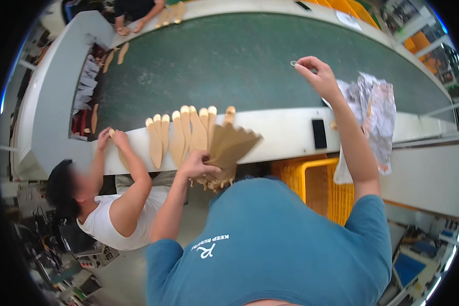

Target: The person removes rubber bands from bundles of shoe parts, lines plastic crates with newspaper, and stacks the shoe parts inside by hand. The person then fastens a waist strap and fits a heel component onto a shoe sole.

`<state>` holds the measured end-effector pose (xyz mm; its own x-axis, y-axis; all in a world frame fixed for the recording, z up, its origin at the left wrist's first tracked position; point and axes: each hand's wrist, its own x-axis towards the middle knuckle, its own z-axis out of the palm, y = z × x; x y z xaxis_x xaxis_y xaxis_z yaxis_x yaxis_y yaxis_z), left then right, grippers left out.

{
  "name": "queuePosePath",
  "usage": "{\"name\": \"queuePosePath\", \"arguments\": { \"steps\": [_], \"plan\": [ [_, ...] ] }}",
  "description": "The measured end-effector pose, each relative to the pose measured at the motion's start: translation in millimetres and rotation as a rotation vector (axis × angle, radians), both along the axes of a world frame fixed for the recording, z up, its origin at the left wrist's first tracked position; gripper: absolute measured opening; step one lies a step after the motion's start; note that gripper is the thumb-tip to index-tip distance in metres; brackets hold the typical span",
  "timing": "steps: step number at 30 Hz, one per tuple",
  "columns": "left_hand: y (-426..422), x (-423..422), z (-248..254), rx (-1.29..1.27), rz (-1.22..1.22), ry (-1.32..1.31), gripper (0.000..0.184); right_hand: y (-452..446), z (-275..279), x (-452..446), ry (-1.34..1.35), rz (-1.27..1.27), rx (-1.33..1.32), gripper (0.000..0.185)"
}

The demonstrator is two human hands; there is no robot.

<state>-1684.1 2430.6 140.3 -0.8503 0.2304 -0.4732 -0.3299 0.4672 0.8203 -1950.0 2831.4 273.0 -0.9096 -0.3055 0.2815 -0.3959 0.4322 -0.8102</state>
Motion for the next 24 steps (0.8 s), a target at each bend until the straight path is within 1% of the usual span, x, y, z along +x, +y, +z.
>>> {"name": "queuePosePath", "arguments": {
  "steps": [1,4,5,7,8,11,12,13,15,18,21,24],
  "plan": [
    [-1.2,8.9,-4.3,0.093,0.114,-0.056,0.041,13.2,-27.8,-4.6,-0.039,-0.02,0.038,0.021],
    [-4.1,36.3,0.1,0.168,0.404,-0.078,0.049,61.8,-122.0,-14.8,-0.196,-0.097,0.064,0.023],
    [-5.2,45.1,-4.6,0.185,0.474,-0.037,0.047,71.2,-145.1,-8.7,-0.157,-0.136,0.156,0.023],
    [-9.4,63.8,-17.7,0.209,0.619,0.05,0.043,91.9,-193.8,2.2,-0.33,-0.205,0.167,0.022],
    [-12.3,72.4,-24.1,0.24,0.686,0.049,0.043,104.0,-219.8,6.6,-0.324,-0.267,0.189,0.019],
    [-7.4,93.2,-20.1,0.301,0.83,0.044,0.047,156.6,-295.3,17.9,-0.51,-0.499,-0.011,0.018],
    [-4.1,94.7,-11.6,0.292,0.835,0.039,0.048,169.5,-304.2,20.3,-0.573,-0.554,-0.115,0.022],
    [-1.3,95.8,-7.6,0.28,0.845,0.055,0.049,179.6,-308.6,22.4,-0.61,-0.678,-0.179,0.024],
    [4.8,98.1,-1.7,0.257,0.864,0.083,0.049,199.8,-313.5,29.2,-0.63,-0.8,-0.344,0.023],
    [16.2,93.9,4.9,0.267,0.926,0.106,0.049,220.4,-317.4,41.8,-0.644,-0.844,-0.428,0.022],
    [26.9,83.6,10.0,0.285,0.947,0.103,0.051,234.8,-321.4,53.5,-0.665,-0.849,-0.356,0.022],
    [32.2,73.3,4.6,0.31,0.96,0.093,0.052,248.4,-338.3,66.1,-0.699,-0.898,-0.318,0.023]
  ]
}}
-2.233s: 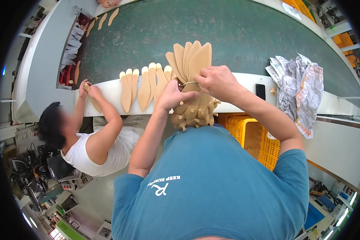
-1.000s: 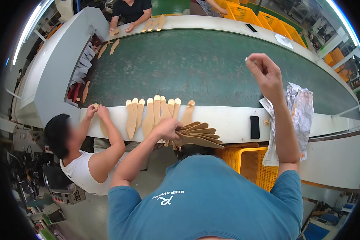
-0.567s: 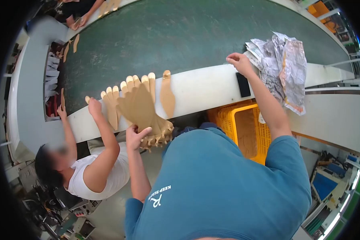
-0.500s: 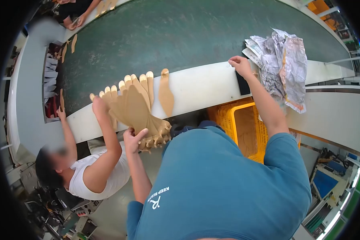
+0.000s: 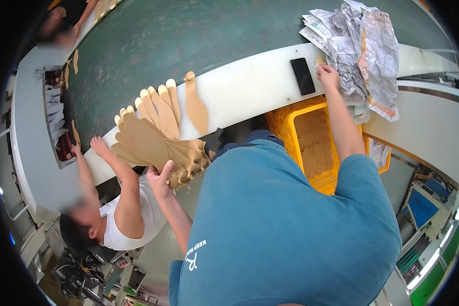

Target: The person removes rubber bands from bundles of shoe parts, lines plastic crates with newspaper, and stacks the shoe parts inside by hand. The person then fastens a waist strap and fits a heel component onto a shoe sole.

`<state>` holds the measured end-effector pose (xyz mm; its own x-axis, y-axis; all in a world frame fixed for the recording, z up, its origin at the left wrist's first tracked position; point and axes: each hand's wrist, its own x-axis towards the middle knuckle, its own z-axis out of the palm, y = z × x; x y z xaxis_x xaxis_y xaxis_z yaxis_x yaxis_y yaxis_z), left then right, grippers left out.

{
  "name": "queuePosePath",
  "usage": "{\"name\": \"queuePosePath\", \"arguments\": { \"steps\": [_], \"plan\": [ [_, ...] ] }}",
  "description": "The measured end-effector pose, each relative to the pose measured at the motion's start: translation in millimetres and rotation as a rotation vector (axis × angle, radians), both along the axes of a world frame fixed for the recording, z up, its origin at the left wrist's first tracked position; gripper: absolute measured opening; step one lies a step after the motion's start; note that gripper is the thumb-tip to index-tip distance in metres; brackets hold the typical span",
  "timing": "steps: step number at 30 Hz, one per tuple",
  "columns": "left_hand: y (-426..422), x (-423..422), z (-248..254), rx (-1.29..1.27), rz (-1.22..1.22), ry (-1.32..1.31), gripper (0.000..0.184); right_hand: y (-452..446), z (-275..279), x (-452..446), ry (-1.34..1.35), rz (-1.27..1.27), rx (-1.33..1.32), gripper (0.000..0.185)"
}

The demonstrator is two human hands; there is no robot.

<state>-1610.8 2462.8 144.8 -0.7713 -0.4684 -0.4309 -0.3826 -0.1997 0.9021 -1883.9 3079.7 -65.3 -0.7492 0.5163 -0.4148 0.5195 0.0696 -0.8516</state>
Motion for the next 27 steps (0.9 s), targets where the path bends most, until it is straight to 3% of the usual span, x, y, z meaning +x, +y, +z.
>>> {"name": "queuePosePath", "arguments": {
  "steps": [4,10,13,15,18,21,25,27],
  "plan": [
    [8.8,-13.9,3.4,0.029,0.001,0.046,0.051,5.3,-15.6,17.0,-0.029,-0.051,0.082,0.021],
    [19.7,-35.9,7.4,0.037,-0.003,0.052,0.048,3.5,-28.3,33.9,0.016,0.144,0.708,0.039],
    [32.0,-47.8,18.2,0.04,0.003,0.101,0.048,-23.3,-12.9,35.1,-0.028,0.079,0.711,0.037],
    [40.5,-63.5,16.7,0.043,-0.008,0.114,0.048,-33.2,2.6,41.1,-0.083,0.019,0.616,0.028],
    [42.5,-73.7,18.4,0.079,-0.021,0.168,0.048,-65.3,39.4,45.5,-0.067,0.038,0.557,0.032],
    [56.3,-89.8,30.2,0.139,-0.038,0.236,0.048,-108.2,62.1,46.4,0.165,0.195,0.055,0.032],
    [72.5,-104.6,43.4,0.151,-0.046,0.278,0.049,-183.6,124.3,55.6,0.281,0.609,-0.468,0.034],
    [78.4,-112.5,48.7,0.152,-0.061,0.276,0.05,-211.8,155.4,57.7,0.302,0.745,-0.493,0.039]
  ]
}}
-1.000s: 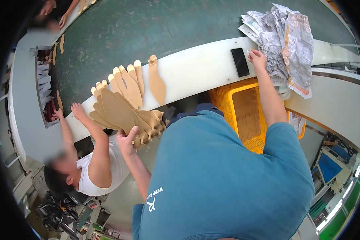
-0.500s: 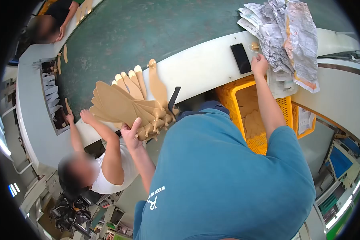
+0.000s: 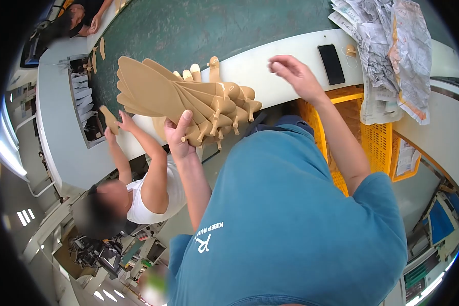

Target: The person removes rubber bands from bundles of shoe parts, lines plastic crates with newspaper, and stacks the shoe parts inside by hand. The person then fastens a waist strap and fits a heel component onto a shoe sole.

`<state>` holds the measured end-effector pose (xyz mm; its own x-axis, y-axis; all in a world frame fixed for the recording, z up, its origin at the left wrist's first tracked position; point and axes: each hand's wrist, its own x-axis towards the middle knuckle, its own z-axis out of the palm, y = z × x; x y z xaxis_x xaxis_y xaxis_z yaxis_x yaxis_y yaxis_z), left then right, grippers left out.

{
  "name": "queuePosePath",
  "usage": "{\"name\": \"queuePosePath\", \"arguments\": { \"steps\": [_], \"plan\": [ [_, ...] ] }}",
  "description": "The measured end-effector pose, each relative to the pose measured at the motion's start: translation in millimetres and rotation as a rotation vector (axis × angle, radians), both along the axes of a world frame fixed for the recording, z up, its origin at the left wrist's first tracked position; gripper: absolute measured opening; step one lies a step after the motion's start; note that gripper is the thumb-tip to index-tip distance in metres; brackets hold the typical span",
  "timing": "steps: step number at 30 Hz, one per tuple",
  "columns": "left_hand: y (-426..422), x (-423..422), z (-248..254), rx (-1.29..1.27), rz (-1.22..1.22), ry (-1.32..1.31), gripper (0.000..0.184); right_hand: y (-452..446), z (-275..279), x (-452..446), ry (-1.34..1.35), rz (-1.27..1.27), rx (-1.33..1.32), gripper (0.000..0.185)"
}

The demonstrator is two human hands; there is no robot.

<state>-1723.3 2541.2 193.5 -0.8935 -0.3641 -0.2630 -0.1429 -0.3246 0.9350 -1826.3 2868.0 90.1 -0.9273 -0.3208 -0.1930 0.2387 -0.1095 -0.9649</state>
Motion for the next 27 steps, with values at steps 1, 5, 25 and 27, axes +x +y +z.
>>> {"name": "queuePosePath", "arguments": {
  "steps": [1,5,25,27],
  "plan": [
    [2.5,-3.0,1.3,-0.002,-0.009,-0.001,0.05,-9.3,12.2,0.1,0.005,0.049,-0.051,0.041],
    [6.9,-10.5,6.1,-0.048,-0.064,-0.018,0.054,-41.3,55.7,-9.4,0.042,0.246,-0.164,0.051],
    [81.5,-41.3,-23.4,0.348,-0.988,-0.263,0.071,-52.8,87.4,127.1,-0.144,-0.341,0.091,0.088],
    [88.9,-36.4,-37.8,0.429,-1.147,-0.317,0.076,-53.5,91.6,161.3,-0.152,-0.487,0.098,0.086]
  ]
}}
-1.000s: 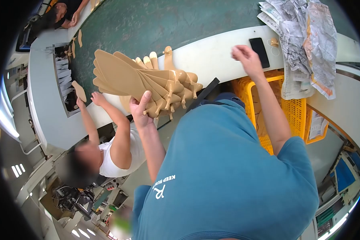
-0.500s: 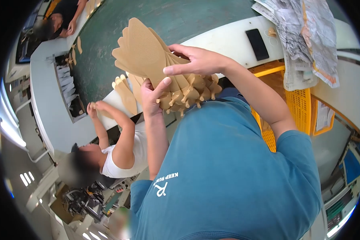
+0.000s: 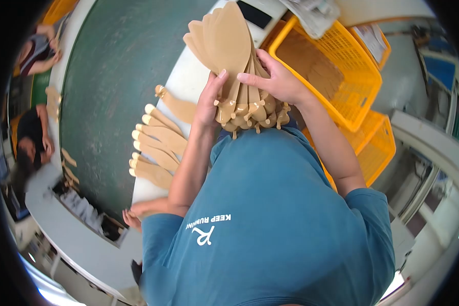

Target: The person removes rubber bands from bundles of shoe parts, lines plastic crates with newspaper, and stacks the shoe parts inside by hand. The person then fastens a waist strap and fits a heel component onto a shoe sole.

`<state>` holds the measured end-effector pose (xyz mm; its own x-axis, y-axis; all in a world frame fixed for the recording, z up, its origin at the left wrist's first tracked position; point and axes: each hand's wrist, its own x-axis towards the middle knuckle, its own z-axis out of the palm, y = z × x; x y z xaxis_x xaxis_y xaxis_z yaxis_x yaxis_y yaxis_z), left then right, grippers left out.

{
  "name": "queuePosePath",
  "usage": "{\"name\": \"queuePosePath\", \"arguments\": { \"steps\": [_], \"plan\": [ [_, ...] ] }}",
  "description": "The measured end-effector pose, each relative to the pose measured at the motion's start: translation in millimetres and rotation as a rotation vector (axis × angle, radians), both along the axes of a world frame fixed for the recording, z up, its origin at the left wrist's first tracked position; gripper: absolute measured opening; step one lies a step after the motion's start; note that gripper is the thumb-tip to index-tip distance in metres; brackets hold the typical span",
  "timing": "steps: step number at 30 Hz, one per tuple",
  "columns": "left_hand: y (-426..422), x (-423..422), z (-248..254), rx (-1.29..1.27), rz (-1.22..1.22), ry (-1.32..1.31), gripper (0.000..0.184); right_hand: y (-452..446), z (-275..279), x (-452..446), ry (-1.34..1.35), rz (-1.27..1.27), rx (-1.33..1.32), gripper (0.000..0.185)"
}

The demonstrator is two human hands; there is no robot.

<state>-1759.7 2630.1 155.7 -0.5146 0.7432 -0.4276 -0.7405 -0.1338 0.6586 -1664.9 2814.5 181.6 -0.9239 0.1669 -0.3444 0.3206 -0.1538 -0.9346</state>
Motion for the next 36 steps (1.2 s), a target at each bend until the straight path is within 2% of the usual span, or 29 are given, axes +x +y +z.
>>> {"name": "queuePosePath", "arguments": {
  "steps": [3,5,7,11,18,22,28,36],
  "plan": [
    [21.0,11.3,-5.0,0.056,-0.201,-0.032,0.079,1.7,-0.5,44.3,0.057,-0.176,0.06,0.081],
    [33.1,17.3,-3.8,0.012,-0.386,0.059,0.084,-1.6,5.4,76.5,0.147,-0.286,0.142,0.082],
    [45.2,23.9,-8.3,0.006,-0.576,0.188,0.086,-4.0,4.1,107.9,0.101,-0.394,0.147,0.083],
    [67.6,35.2,-11.1,0.019,-0.72,0.284,0.077,-15.7,-0.2,138.3,0.058,-0.643,0.113,0.084],
    [100.5,59.4,-29.5,-0.07,-0.653,0.187,0.034,0.7,-21.5,178.5,0.106,-0.947,-0.035,0.078],
    [120.8,63.0,-29.3,-0.08,-0.624,0.074,0.035,18.6,-30.3,191.6,0.131,-0.989,-0.106,0.077],
    [145.8,67.9,-19.4,-0.092,-0.675,0.347,0.051,46.1,-43.2,195.0,0.167,-1.01,-0.193,0.077],
    [184.4,86.6,-22.0,-0.128,-0.669,0.303,0.052,99.3,-57.4,225.1,0.069,-0.917,-0.353,0.079]
  ]
}}
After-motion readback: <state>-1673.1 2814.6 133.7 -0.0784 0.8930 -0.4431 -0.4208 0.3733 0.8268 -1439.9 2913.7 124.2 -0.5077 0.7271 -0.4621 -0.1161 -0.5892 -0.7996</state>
